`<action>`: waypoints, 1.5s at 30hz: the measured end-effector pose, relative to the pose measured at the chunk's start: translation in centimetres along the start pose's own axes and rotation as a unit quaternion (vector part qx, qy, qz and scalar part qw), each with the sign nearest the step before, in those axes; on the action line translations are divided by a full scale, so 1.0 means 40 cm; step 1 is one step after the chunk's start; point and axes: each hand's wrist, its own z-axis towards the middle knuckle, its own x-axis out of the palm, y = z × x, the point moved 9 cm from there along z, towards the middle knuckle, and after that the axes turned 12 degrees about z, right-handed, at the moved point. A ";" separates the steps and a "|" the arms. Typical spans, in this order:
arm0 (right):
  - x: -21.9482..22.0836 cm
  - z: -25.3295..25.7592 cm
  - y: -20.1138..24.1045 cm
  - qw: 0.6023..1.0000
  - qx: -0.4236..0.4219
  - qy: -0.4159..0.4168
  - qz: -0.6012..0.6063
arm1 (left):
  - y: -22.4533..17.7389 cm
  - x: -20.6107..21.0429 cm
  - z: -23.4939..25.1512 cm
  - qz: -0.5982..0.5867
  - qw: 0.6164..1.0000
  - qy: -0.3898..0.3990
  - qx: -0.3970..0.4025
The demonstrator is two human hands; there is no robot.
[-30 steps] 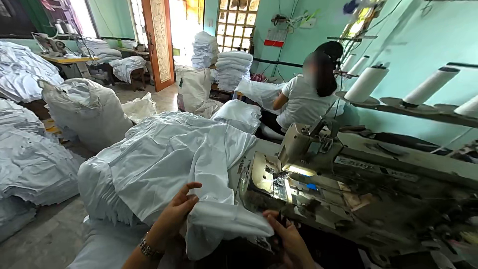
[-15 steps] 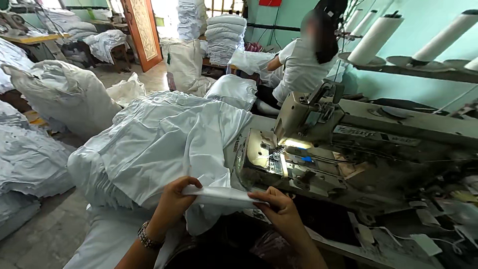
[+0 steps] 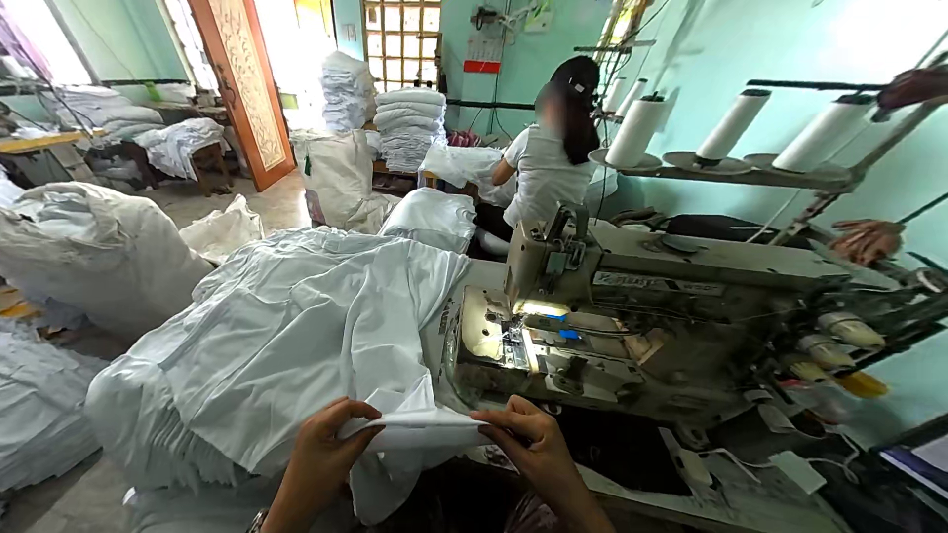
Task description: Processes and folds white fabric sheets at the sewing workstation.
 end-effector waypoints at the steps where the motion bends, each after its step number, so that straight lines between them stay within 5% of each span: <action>1: -0.002 0.001 0.005 1.000 -0.006 -0.008 0.006 | -0.005 -0.001 0.002 0.004 1.000 -0.009 0.003; 6: -0.008 -0.002 0.018 0.998 -0.026 -0.044 -0.031 | -0.049 -0.003 0.029 0.043 0.994 -0.096 0.038; 9: 0.023 -0.021 0.042 0.995 -0.042 -0.015 -0.084 | -0.114 0.014 0.065 -0.047 0.992 -0.093 0.073; 12: 0.057 -0.043 0.103 0.990 -0.005 0.119 0.081 | -0.231 0.034 0.124 -0.110 0.978 -0.095 0.148; 15: 0.041 -0.081 0.103 0.947 0.091 0.158 0.266 | -0.324 0.074 0.196 -0.014 0.969 -0.103 0.224; 17: 0.004 -0.094 0.035 0.942 0.172 0.098 0.270 | -0.300 0.180 0.282 0.113 0.975 -0.022 0.192; 18: -0.015 -0.099 -0.014 0.939 0.217 0.060 0.258 | -0.263 0.259 0.329 0.187 0.968 0.080 0.147; 20: -0.045 -0.110 -0.110 0.923 0.285 -0.006 0.259 | -0.182 0.424 0.393 0.264 0.919 0.287 0.067; 22: -0.064 -0.115 -0.163 0.907 0.315 -0.069 0.271 | -0.146 0.536 0.429 0.284 0.887 0.363 0.037; 27: -0.099 -0.068 -0.183 0.890 0.318 -0.183 0.272 | -0.110 0.650 0.526 0.201 0.912 0.357 -0.021; 45: -0.069 -0.070 -0.192 0.892 0.277 -0.227 0.276 | -0.084 0.648 0.529 0.159 0.941 0.297 -0.033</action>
